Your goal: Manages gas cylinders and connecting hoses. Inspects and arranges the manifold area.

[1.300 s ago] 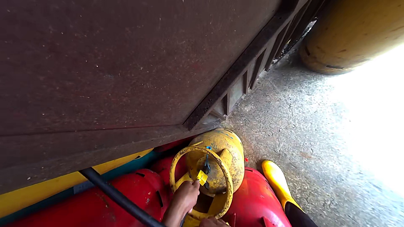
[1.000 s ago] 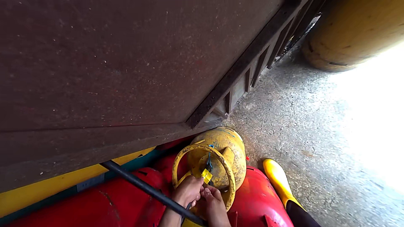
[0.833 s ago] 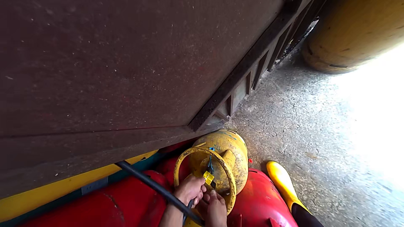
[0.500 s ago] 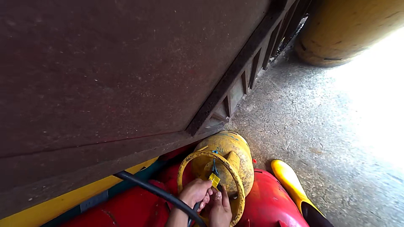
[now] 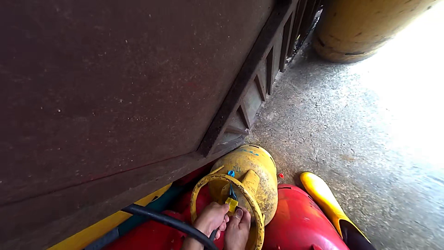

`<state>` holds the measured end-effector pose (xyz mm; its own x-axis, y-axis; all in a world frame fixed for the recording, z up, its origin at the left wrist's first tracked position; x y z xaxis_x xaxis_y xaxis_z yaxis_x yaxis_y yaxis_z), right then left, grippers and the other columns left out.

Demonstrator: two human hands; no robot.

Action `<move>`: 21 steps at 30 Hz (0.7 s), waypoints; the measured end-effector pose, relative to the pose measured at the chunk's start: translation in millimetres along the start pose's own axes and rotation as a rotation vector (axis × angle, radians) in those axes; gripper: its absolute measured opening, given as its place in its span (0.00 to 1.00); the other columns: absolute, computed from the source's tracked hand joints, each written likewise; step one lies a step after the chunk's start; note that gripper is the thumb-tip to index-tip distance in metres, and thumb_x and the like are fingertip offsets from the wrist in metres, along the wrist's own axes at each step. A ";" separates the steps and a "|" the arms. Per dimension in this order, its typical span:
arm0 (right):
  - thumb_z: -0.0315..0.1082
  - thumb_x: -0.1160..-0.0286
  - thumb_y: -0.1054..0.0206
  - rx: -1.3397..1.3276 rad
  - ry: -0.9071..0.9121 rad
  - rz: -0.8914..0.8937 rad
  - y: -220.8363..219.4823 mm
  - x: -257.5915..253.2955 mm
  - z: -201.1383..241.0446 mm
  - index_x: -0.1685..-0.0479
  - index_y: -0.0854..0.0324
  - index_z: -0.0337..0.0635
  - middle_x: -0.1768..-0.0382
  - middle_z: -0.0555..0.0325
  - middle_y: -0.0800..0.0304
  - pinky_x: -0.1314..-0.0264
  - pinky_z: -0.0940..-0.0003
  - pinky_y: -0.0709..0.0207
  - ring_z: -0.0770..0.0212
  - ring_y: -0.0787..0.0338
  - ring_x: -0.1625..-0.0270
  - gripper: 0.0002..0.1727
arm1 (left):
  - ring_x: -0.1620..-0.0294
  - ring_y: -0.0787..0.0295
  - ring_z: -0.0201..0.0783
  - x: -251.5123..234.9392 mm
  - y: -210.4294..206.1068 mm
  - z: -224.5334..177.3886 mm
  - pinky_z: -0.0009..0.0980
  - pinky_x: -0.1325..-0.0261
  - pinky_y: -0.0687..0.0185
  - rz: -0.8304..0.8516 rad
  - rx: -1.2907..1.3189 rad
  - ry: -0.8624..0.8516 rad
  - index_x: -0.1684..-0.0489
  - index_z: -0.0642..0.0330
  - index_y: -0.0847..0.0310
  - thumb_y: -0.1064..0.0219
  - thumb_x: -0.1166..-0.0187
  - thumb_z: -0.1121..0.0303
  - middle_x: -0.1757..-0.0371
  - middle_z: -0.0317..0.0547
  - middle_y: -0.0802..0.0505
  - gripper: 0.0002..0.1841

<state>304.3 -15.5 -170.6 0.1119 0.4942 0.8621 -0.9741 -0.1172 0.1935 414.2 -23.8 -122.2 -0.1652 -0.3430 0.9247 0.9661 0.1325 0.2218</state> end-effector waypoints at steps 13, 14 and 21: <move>0.47 0.03 0.57 0.460 -0.212 0.148 -0.2 -9.7 35.7 0.57 0.10 0.35 0.59 0.39 0.06 0.40 0.39 0.22 0.42 0.08 0.48 0.31 | 0.90 0.32 0.28 -7.9 5.5 3.3 0.24 0.85 0.34 0.012 -0.106 0.018 0.63 0.59 0.22 0.55 0.06 0.45 0.84 0.34 0.24 0.27; 0.48 0.03 0.57 0.455 -0.217 0.160 -0.5 -10.6 32.3 0.56 0.10 0.35 0.59 0.38 0.07 0.40 0.39 0.23 0.42 0.08 0.47 0.32 | 0.90 0.32 0.28 -8.3 5.5 4.5 0.24 0.85 0.34 0.015 -0.106 0.022 0.63 0.59 0.22 0.55 0.06 0.45 0.84 0.35 0.24 0.28; 0.52 0.03 0.58 0.422 -0.285 0.177 -0.5 -17.2 21.7 0.62 0.11 0.36 0.65 0.42 0.08 0.45 0.41 0.22 0.45 0.09 0.53 0.34 | 0.90 0.32 0.28 -8.3 2.3 4.3 0.24 0.84 0.33 0.026 -0.098 0.026 0.63 0.59 0.23 0.55 0.05 0.45 0.84 0.34 0.25 0.27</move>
<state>307.1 -42.6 -175.4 0.0588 0.1892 0.9802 -0.8255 -0.5429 0.1543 417.0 -16.7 -128.1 -0.1360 -0.3647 0.9211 0.9849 0.0508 0.1656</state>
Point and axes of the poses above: each hand's wrist, its own x-axis away from the middle knuckle, its own y-axis out of the back of the hand, z = x × y, the point moved 6 cm from there along -x, towards the middle knuckle
